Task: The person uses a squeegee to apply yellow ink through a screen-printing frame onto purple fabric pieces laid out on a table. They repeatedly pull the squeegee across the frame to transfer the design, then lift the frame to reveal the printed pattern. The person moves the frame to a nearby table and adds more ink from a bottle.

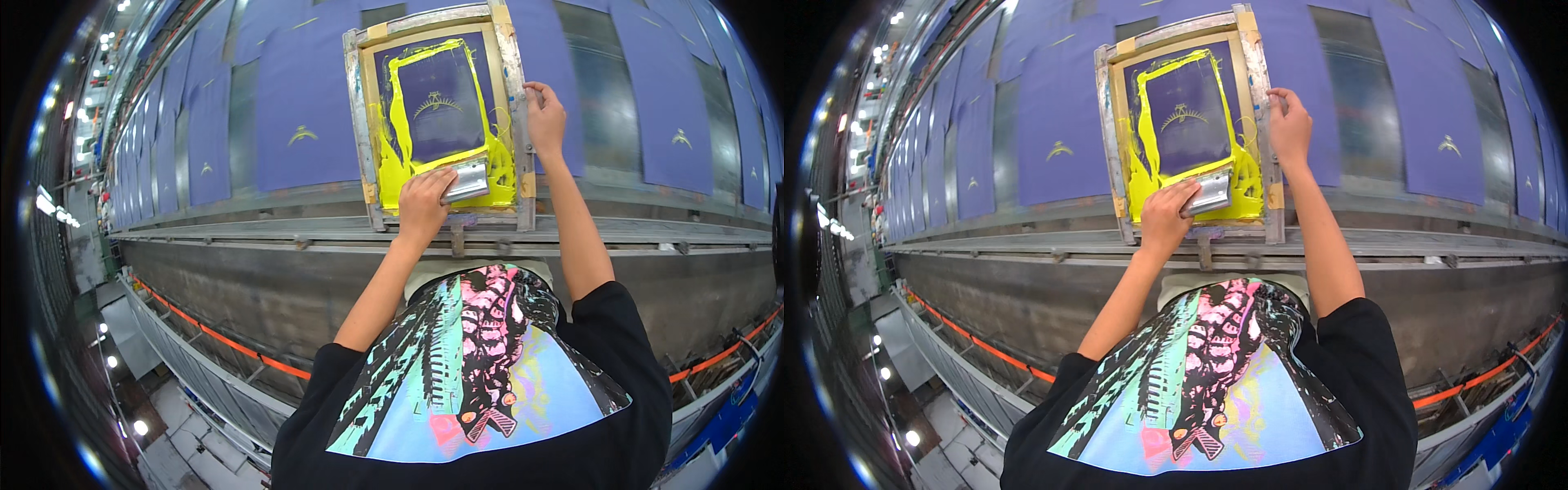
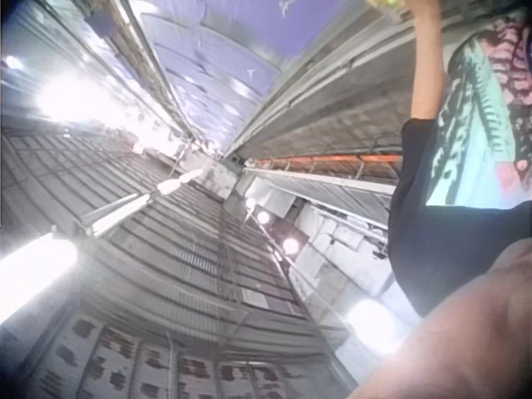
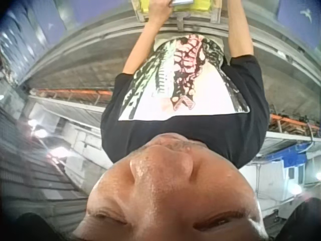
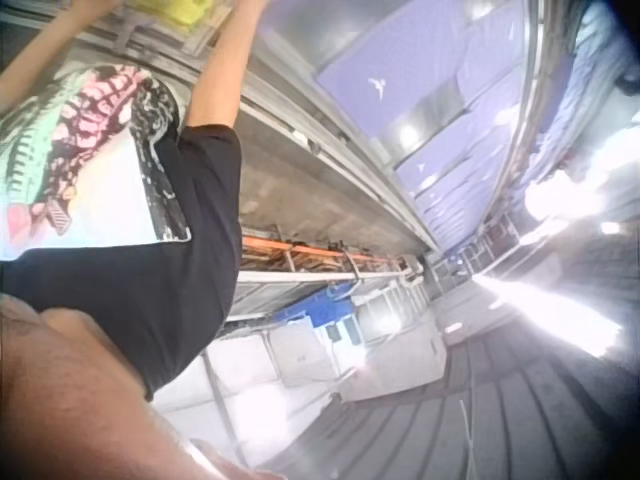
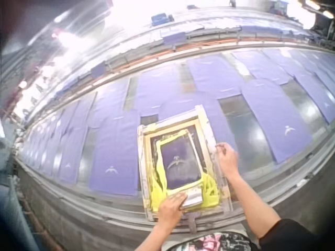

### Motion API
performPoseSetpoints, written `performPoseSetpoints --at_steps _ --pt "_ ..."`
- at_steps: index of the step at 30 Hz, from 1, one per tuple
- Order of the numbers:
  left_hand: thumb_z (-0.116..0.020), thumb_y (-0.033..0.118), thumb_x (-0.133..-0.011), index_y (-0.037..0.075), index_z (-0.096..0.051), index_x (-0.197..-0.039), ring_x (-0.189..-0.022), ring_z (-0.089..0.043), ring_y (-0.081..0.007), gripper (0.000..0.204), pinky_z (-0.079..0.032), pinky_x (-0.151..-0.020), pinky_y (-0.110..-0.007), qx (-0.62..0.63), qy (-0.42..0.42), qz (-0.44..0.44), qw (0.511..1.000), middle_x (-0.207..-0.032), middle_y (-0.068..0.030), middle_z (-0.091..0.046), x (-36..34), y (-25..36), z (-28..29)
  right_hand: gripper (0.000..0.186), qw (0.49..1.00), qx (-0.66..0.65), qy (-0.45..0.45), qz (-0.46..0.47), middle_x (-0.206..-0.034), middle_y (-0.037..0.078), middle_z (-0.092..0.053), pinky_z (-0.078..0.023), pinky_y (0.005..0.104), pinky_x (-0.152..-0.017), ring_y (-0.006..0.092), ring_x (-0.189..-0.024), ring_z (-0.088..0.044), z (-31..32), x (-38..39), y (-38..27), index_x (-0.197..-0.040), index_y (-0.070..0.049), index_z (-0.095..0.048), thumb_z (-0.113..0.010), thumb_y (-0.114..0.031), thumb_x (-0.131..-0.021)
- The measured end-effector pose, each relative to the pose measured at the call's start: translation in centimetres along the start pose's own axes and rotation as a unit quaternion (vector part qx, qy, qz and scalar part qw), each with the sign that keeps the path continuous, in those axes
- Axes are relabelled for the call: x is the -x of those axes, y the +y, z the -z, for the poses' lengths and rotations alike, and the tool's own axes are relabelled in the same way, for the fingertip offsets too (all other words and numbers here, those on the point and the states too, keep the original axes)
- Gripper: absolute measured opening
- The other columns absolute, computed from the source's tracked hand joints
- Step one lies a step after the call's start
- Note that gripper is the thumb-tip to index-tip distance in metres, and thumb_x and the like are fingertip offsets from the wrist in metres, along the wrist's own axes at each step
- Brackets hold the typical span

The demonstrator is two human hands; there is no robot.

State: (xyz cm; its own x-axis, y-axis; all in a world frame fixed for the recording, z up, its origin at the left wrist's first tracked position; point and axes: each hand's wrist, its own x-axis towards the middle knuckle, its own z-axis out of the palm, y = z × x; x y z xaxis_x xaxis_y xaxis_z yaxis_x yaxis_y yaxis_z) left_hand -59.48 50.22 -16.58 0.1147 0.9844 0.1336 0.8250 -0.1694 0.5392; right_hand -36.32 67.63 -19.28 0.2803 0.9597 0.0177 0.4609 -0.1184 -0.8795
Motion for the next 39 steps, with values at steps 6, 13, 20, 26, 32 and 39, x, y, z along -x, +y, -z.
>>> performPoseSetpoints --at_steps 6,13,20,26,32,39 --pt "-0.068 -0.002 -0.075 0.011 -0.074 -0.118 -0.111 -0.069 -0.0301 0.046 -0.054 -0.094 -0.041 -0.011 -0.026 0.023 0.999 -0.121 -0.0096 -0.074 0.3 -6.1 3.5 0.022 0.996 -0.079 0.007 0.049 -0.068 0.013 -0.062 -0.046 0.0399 -0.061 0.0207 -0.06 -0.057 -6.8 2.2 -1.0 -0.109 -0.008 -0.072 -0.061 -0.025 -0.101" --pt "-0.061 -0.009 -0.078 0.006 -0.074 -0.12 -0.113 -0.07 -0.0315 0.047 -0.053 -0.099 -0.04 0.019 -0.026 0.084 0.996 -0.12 -0.0139 -0.074 -1.7 -8.2 3.2 0.015 0.99 -0.117 -0.072 0.01 -0.06 0.017 -0.058 -0.045 0.0475 -0.057 0.0349 -0.054 -0.059 -7.6 0.4 -4.0 -0.107 -0.009 -0.066 -0.06 -0.019 -0.098" --pt "-0.061 -0.01 -0.074 0.005 -0.071 -0.116 -0.104 -0.069 -0.0353 0.046 -0.053 -0.092 -0.042 -0.046 -0.036 0.038 0.998 -0.11 -0.0144 -0.073 -6.0 -6.0 1.2 0.02 0.986 -0.159 -0.055 0.006 -0.102 0.024 -0.07 -0.052 0.0544 -0.081 0.0479 -0.093 -0.066 -5.1 -3.1 -1.4 -0.116 -0.007 -0.059 -0.06 -0.017 -0.098" --pt "-0.063 -0.008 -0.071 0.004 -0.069 -0.106 -0.096 -0.066 -0.0361 0.037 -0.051 -0.085 -0.041 -0.097 -0.069 0.078 0.99 -0.099 -0.0128 -0.067 -10.0 -6.2 -1.8 0.026 0.955 -0.258 -0.148 0.007 -0.095 0.025 -0.069 -0.05 0.0517 -0.082 0.0475 -0.093 -0.066 -4.7 -6.8 3.7 -0.128 -0.007 -0.054 -0.054 -0.012 -0.102" --pt "-0.063 -0.008 -0.068 0.003 -0.066 -0.103 -0.089 -0.061 -0.0371 0.036 -0.048 -0.079 -0.043 -0.108 -0.115 0.064 0.985 -0.094 -0.0144 -0.06 -13.0 -7.6 -4.2 0.037 0.94 -0.261 -0.212 0.056 -0.105 0.023 -0.07 -0.054 0.0541 -0.085 0.0481 -0.096 -0.067 -4.5 -9.5 8.2 -0.138 -0.01 -0.049 -0.056 -0.013 -0.102" --pt "-0.066 -0.006 -0.075 0.0 -0.065 -0.103 -0.082 -0.055 -0.0328 0.028 -0.045 -0.074 -0.04 -0.104 -0.133 0.073 0.983 -0.089 -0.0144 -0.054 -14.6 -8.6 -7.5 0.051 0.959 -0.092 -0.253 0.086 -0.094 0.018 -0.067 -0.059 0.0455 -0.067 0.035 -0.082 -0.07 -2.8 -12.9 9.7 -0.141 -0.002 -0.049 -0.065 -0.01 -0.093"
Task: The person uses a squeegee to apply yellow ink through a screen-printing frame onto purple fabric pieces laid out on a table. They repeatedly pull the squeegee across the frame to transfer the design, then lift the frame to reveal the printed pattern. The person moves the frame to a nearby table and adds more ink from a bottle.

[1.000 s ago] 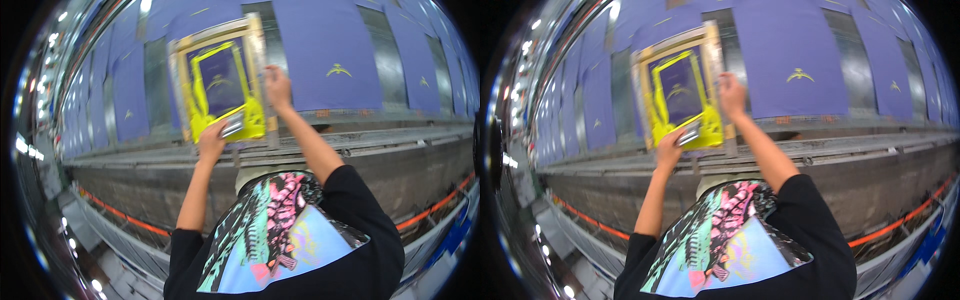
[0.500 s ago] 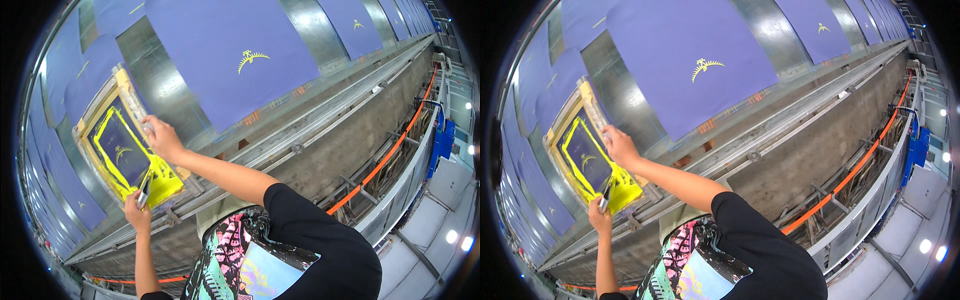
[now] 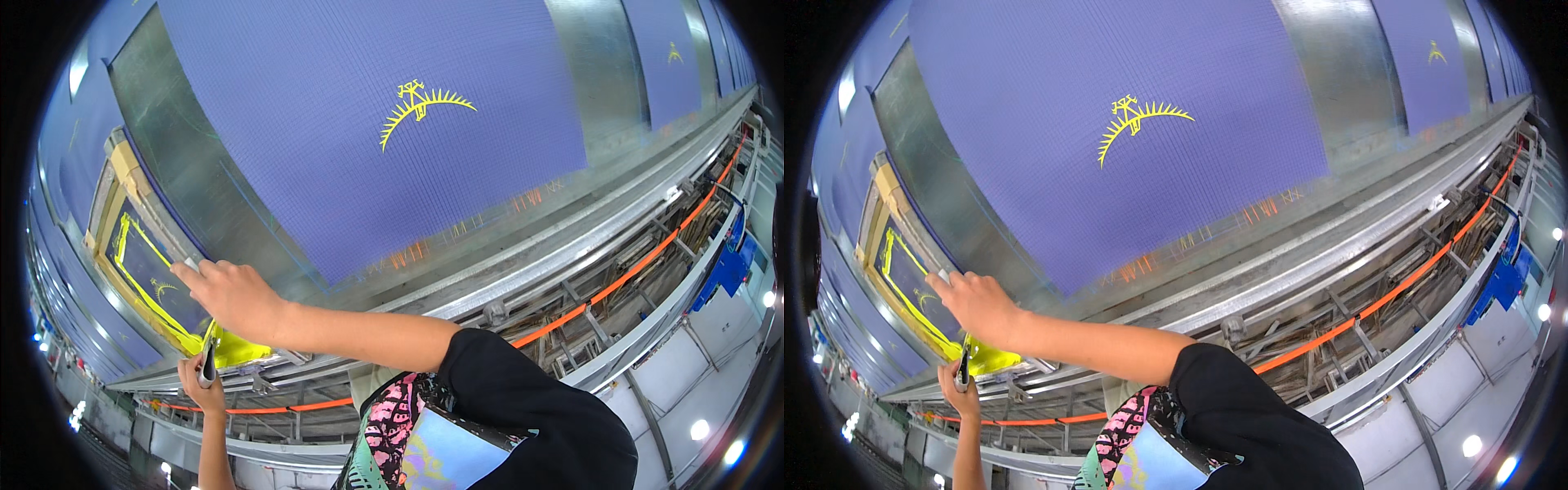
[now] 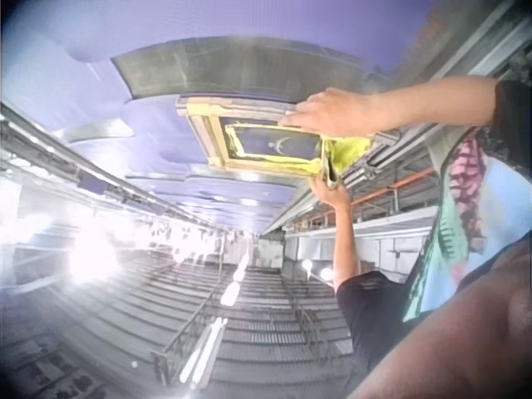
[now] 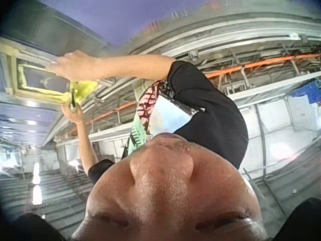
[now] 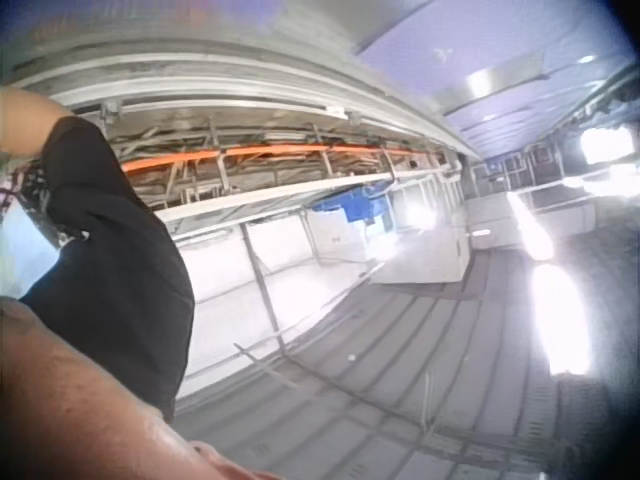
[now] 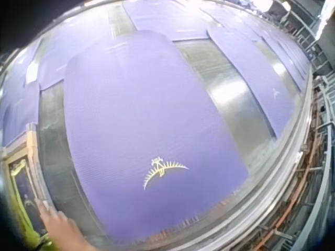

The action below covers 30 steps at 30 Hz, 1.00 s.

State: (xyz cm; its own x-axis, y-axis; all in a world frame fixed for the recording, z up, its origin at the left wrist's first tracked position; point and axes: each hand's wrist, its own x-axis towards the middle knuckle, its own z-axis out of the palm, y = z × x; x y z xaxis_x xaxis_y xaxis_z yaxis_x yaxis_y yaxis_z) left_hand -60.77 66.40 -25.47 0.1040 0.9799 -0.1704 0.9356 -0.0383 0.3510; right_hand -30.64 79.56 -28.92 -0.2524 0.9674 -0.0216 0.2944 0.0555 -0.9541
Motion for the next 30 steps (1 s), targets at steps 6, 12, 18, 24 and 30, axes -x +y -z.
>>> performPoseSetpoints --at_steps 6,12,18,24,30 --pt "-0.063 -0.01 -0.068 -0.003 -0.063 -0.104 -0.086 -0.055 -0.0341 0.037 -0.045 -0.079 -0.04 -0.021 -0.035 0.009 0.999 -0.091 -0.0156 -0.053 -1.5 -0.9 -0.5 0.066 0.999 0.018 -0.03 -0.015 -0.094 0.013 -0.065 -0.057 0.0421 -0.074 0.0297 -0.087 -0.068 0.8 -1.0 1.6 -0.149 -0.005 -0.047 -0.067 -0.009 -0.087" --pt "-0.061 -0.01 -0.065 -0.005 -0.061 -0.104 -0.09 -0.055 -0.0368 0.039 -0.045 -0.084 -0.043 -0.024 -0.058 0.018 0.998 -0.094 -0.0173 -0.054 -1.7 -0.5 -0.8 0.073 0.997 0.034 -0.065 -0.02 -0.096 0.011 -0.065 -0.055 0.0393 -0.072 0.0267 -0.086 -0.067 1.5 -1.1 1.9 -0.152 -0.006 -0.045 -0.069 -0.01 -0.084" --pt "-0.062 -0.009 -0.067 -0.006 -0.061 -0.103 -0.089 -0.054 -0.0379 0.036 -0.045 -0.084 -0.044 -0.016 -0.064 0.009 0.998 -0.093 -0.018 -0.054 -2.4 -0.1 -0.6 0.075 0.998 0.027 -0.047 -0.022 -0.095 0.01 -0.065 -0.054 0.0383 -0.072 0.0256 -0.085 -0.067 1.3 -1.3 2.0 -0.153 -0.005 -0.045 -0.07 -0.011 -0.083" --pt "-0.061 -0.01 -0.068 -0.005 -0.061 -0.104 -0.085 -0.054 -0.0365 0.036 -0.044 -0.08 -0.044 -0.021 -0.062 -0.01 0.998 -0.091 -0.0174 -0.052 -3.1 0.0 -0.7 0.076 0.998 0.032 -0.048 -0.027 -0.095 0.009 -0.065 -0.054 0.0393 -0.073 0.0257 -0.085 -0.067 1.5 -1.3 2.1 -0.153 -0.005 -0.045 -0.071 -0.01 -0.082" --pt "-0.061 -0.012 -0.067 -0.004 -0.062 -0.104 -0.083 -0.053 -0.0346 0.037 -0.044 -0.077 -0.043 -0.013 -0.062 -0.019 0.998 -0.089 -0.0162 -0.051 -3.1 -0.3 -0.4 0.076 0.998 0.026 -0.051 -0.024 -0.094 0.01 -0.065 -0.055 0.0406 -0.075 0.0267 -0.087 -0.067 1.3 -1.3 1.9 -0.154 -0.005 -0.043 -0.07 -0.01 -0.083"
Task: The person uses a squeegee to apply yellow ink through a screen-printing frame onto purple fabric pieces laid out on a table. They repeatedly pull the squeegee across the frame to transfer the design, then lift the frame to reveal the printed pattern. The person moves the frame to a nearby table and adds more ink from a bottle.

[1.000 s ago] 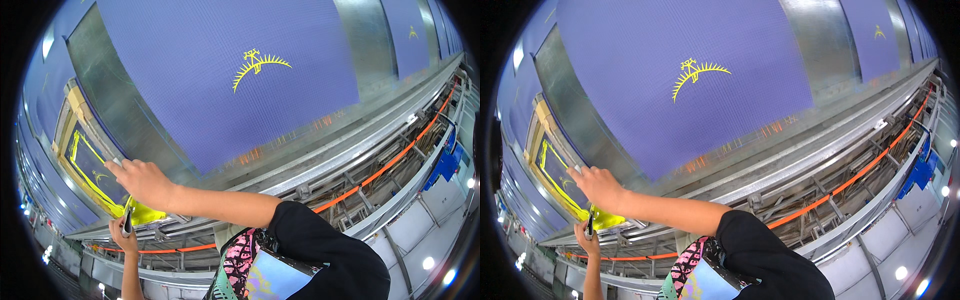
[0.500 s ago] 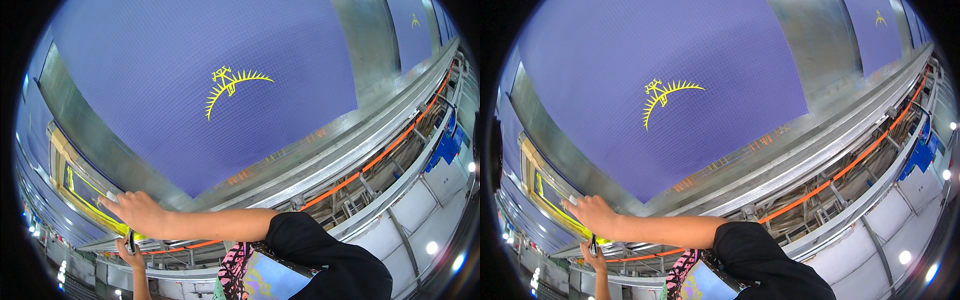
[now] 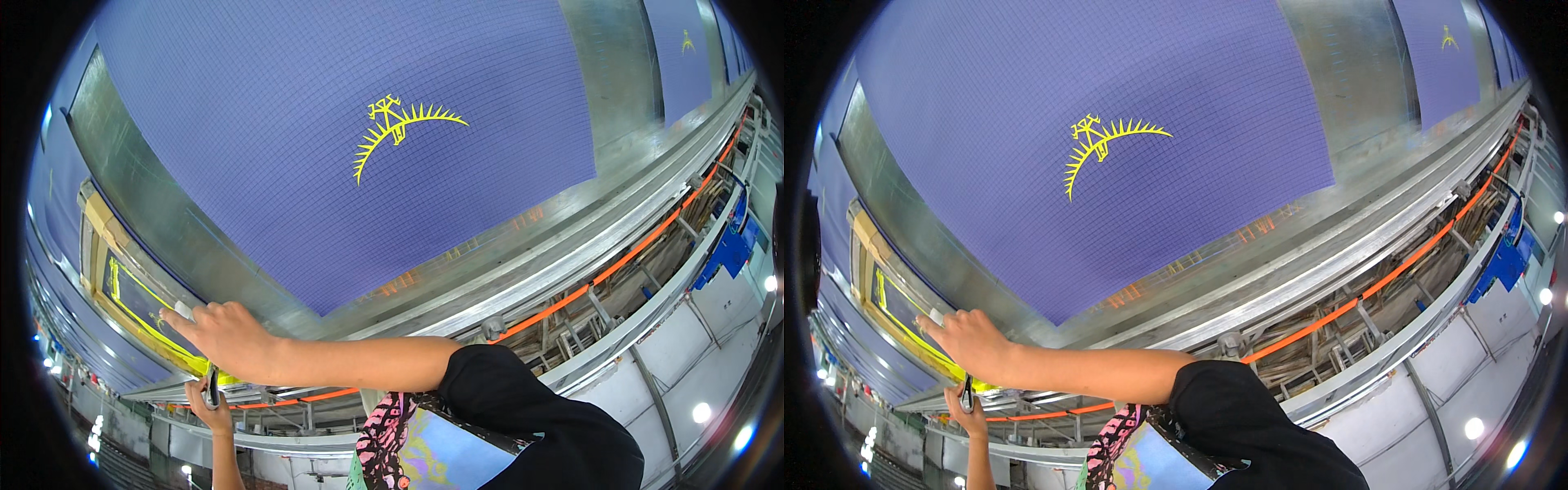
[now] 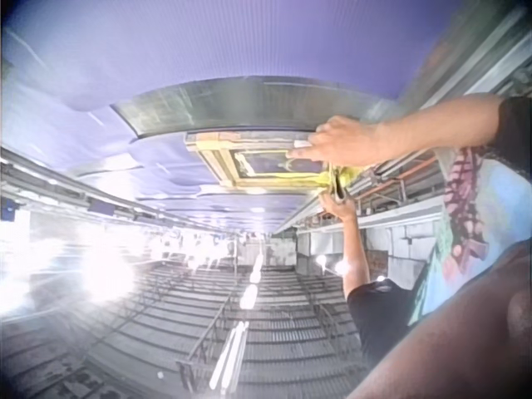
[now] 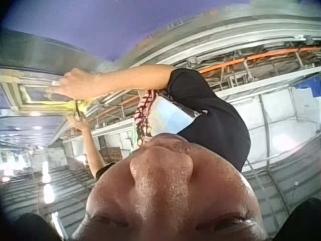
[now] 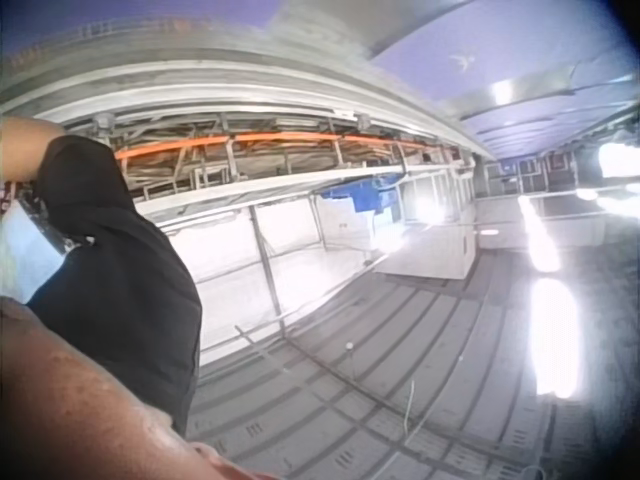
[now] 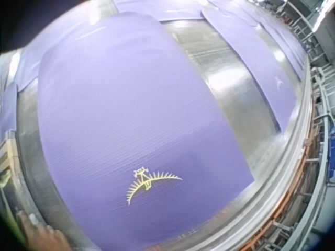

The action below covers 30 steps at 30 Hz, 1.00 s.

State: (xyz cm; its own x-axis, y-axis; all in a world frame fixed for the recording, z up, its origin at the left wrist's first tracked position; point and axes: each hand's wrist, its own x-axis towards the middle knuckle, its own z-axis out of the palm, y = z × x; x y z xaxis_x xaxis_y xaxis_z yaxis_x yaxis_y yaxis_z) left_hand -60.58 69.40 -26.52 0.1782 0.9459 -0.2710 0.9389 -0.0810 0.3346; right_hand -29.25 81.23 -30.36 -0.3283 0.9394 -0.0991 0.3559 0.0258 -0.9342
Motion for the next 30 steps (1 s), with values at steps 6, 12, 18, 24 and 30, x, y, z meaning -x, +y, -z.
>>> performPoseSetpoints --at_steps 6,12,18,24,30 --pt "-0.062 -0.011 -0.067 -0.003 -0.062 -0.104 -0.083 -0.053 -0.0342 0.038 -0.043 -0.078 -0.042 0.002 0.001 -0.01 1.0 -0.088 -0.0154 -0.051 0.0 -0.63 -0.38 0.076 1.0 -0.007 -0.014 -0.003 -0.095 0.011 -0.066 -0.054 0.041 -0.075 0.0272 -0.087 -0.068 -0.25 -0.24 0.15 -0.154 -0.004 -0.043 -0.07 -0.009 -0.083" --pt "-0.061 -0.009 -0.068 -0.003 -0.062 -0.104 -0.082 -0.053 -0.0337 0.036 -0.044 -0.076 -0.042 -0.007 0.001 -0.003 1.0 -0.087 -0.0153 -0.051 0.17 -0.46 -0.25 0.078 1.0 -0.002 -0.01 0.003 -0.096 0.011 -0.067 -0.055 0.0401 -0.074 0.027 -0.087 -0.068 -0.09 -0.08 0.08 -0.154 -0.003 -0.042 -0.071 -0.008 -0.082" --pt "-0.061 -0.01 -0.067 -0.003 -0.062 -0.103 -0.08 -0.053 -0.0332 0.037 -0.044 -0.074 -0.041 -0.005 0.007 -0.014 1.0 -0.087 -0.0158 -0.051 -0.08 -0.12 -0.33 0.078 1.0 -0.004 -0.017 0.005 -0.096 0.012 -0.066 -0.054 0.0399 -0.074 0.0267 -0.087 -0.067 -0.09 -0.05 0.22 -0.154 -0.002 -0.042 -0.071 -0.007 -0.082" --pt "-0.061 -0.011 -0.066 -0.004 -0.062 -0.103 -0.082 -0.054 -0.0351 0.037 -0.044 -0.076 -0.042 -0.002 0.0 0.0 1.0 -0.088 -0.0167 -0.052 0.26 -0.45 -0.39 0.078 1.0 -0.004 0.001 0.012 -0.094 0.011 -0.065 -0.052 0.0395 -0.073 0.0261 -0.085 -0.066 -0.52 0.15 0.27 -0.154 -0.001 -0.042 -0.071 -0.007 -0.082" --pt "-0.06 -0.01 -0.066 -0.004 -0.061 -0.102 -0.086 -0.056 -0.0383 0.036 -0.046 -0.08 -0.043 0.002 -0.01 0.022 1.0 -0.092 -0.0181 -0.055 0.79 -0.89 -0.5 0.079 1.0 0.004 -0.024 0.005 -0.094 0.011 -0.065 -0.052 0.0385 -0.074 0.0253 -0.085 -0.065 -0.37 0.15 0.12 -0.154 -0.002 -0.041 -0.071 -0.007 -0.081"
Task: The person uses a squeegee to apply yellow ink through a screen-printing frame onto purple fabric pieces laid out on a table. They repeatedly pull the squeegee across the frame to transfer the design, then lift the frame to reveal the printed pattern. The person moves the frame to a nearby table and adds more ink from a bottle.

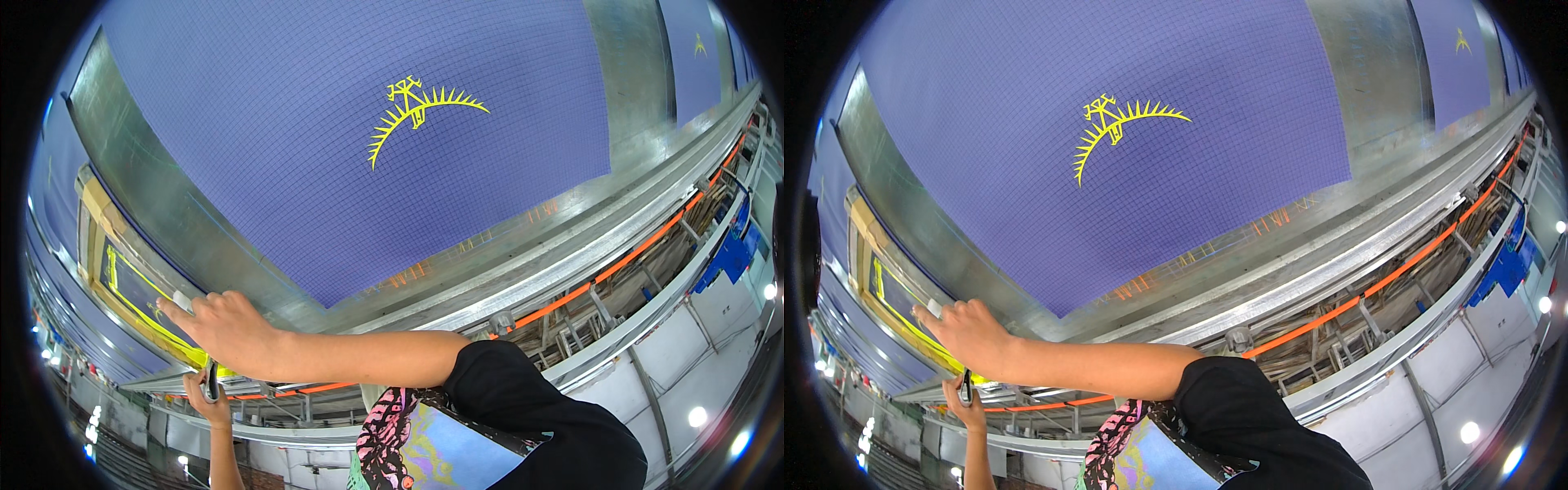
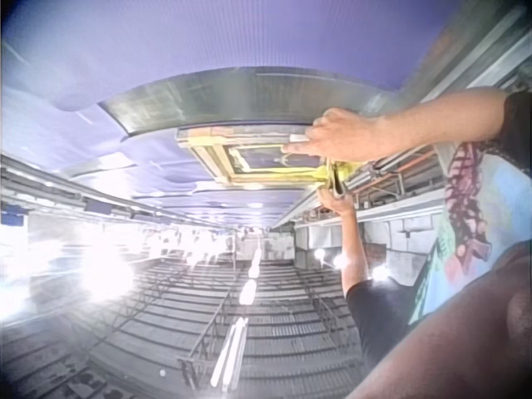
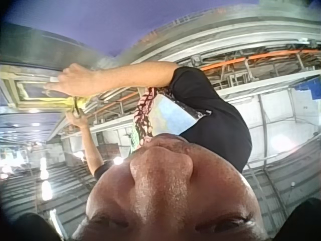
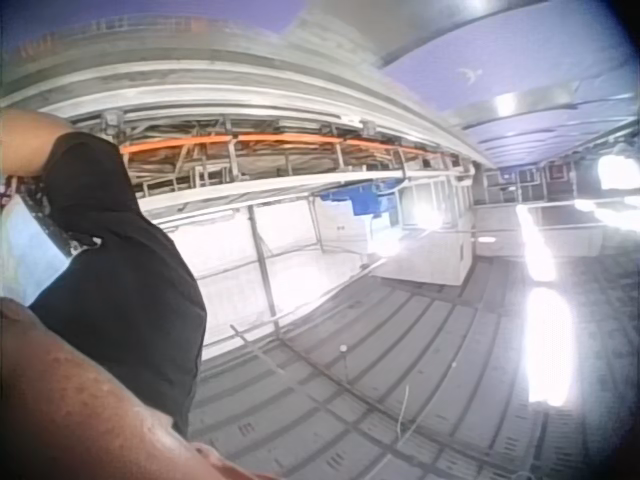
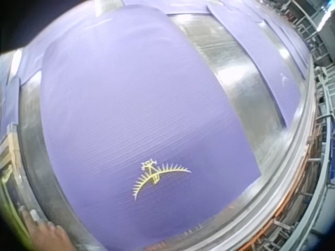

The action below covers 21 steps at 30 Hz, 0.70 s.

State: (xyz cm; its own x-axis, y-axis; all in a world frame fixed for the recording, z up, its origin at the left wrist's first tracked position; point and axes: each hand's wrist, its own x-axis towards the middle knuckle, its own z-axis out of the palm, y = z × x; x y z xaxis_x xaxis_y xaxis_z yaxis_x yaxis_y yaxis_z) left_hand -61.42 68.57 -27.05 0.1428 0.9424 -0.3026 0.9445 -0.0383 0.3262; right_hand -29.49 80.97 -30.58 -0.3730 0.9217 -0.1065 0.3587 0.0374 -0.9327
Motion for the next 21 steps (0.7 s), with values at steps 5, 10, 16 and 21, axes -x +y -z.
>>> performPoseSetpoints --at_steps 5,10,16,21 --pt "-0.06 -0.01 -0.066 -0.004 -0.062 -0.103 -0.087 -0.057 -0.0375 0.038 -0.047 -0.081 -0.042 -0.005 0.0 -0.005 1.0 -0.092 -0.0174 -0.056 -0.2 -0.3 0.0 0.077 1.0 0.013 0.008 0.0 -0.1 0.01 -0.066 -0.052 0.0377 -0.074 0.024 -0.084 -0.066 -0.3 -0.2 0.0 -0.154 -0.003 -0.042 -0.069 -0.008 -0.082" --pt "-0.06 -0.011 -0.065 -0.004 -0.062 -0.103 -0.087 -0.057 -0.0374 0.039 -0.047 -0.081 -0.042 -0.005 -0.003 -0.005 1.0 -0.092 -0.0173 -0.055 -0.2 -0.8 0.5 0.077 1.0 0.019 0.0 -0.011 -0.103 0.01 -0.066 -0.053 0.0374 -0.075 0.023 -0.085 -0.067 -0.6 -0.4 -0.3 -0.154 -0.004 -0.042 -0.069 -0.009 -0.082" --pt "-0.063 -0.009 -0.069 -0.004 -0.062 -0.101 -0.079 -0.052 -0.0324 0.032 -0.043 -0.073 -0.04 -0.006 0.012 -0.028 1.0 -0.085 -0.0161 -0.053 -0.8 0.3 0.6 0.076 1.0 0.01 0.014 -0.005 -0.099 0.009 -0.067 -0.052 0.0373 -0.072 0.0234 -0.084 -0.066 -0.4 -0.1 -0.3 -0.153 -0.002 -0.043 -0.069 -0.01 -0.082" --pt "-0.062 -0.01 -0.067 -0.005 -0.063 -0.102 -0.081 -0.054 -0.0336 0.035 -0.044 -0.075 -0.042 -0.005 0.015 -0.038 0.999 -0.089 -0.0166 -0.055 -0.5 -0.1 -1.0 0.075 1.0 0.005 0.023 0.005 -0.09 0.009 -0.067 -0.048 0.0363 -0.072 0.0236 -0.082 -0.066 -0.5 0.3 0.7 -0.152 0.0 -0.045 -0.07 -0.012 -0.082"
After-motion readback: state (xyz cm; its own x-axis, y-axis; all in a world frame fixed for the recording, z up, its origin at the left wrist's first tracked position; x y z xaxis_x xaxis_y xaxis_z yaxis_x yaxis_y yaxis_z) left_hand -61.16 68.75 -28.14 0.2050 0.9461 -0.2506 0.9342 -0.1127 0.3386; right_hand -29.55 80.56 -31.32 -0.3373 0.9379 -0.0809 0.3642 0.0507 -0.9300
